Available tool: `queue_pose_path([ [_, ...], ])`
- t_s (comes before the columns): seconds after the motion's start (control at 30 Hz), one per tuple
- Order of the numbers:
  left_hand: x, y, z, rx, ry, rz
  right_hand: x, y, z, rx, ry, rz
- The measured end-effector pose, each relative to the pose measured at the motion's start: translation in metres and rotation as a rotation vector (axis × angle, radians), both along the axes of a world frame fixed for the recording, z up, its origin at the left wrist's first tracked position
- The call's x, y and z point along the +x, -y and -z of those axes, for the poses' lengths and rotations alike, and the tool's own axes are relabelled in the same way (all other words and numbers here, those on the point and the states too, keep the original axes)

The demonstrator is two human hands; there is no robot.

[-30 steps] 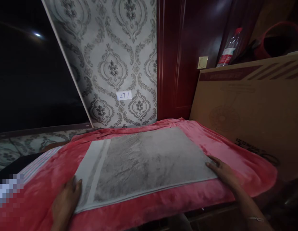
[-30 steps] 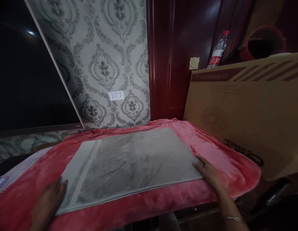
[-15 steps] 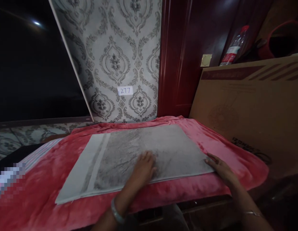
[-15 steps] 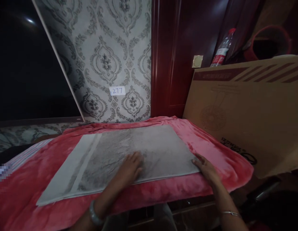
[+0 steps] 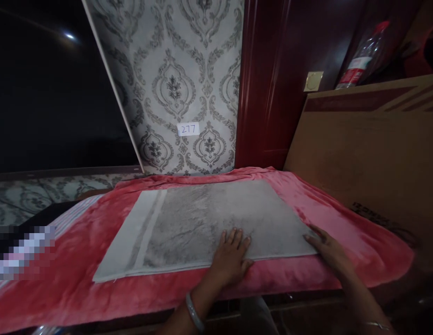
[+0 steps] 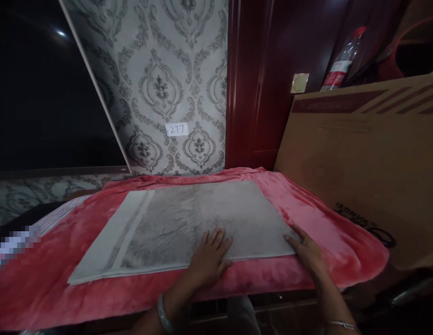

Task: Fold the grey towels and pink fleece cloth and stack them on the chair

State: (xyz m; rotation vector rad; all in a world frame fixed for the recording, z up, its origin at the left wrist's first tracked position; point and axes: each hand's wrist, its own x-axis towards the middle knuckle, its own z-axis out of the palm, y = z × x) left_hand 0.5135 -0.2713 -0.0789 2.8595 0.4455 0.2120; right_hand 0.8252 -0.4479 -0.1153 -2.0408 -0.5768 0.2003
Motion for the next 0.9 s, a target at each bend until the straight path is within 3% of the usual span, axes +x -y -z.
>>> queue_pose_path([
  [0.37, -0.014, 0.012, 0.000, -0.018, 0.086, 0.020, 0.001, 0.001, -0.003, -0.138, 0.050, 0.025],
  [0.6, -0.026, 0.018, 0.004, -0.005, 0.152, 0.024, 0.005, 0.003, 0.003, -0.109, 0.100, 0.025],
  [0.77, -0.069, 0.032, 0.006, -0.143, 0.271, 0.018, -0.004, 0.005, -0.005, -0.182, 0.064, 0.040],
  [0.9, -0.114, 0.034, 0.006, -0.409, 0.453, -0.087, -0.001, 0.008, -0.001, -0.233, 0.031, 0.035],
])
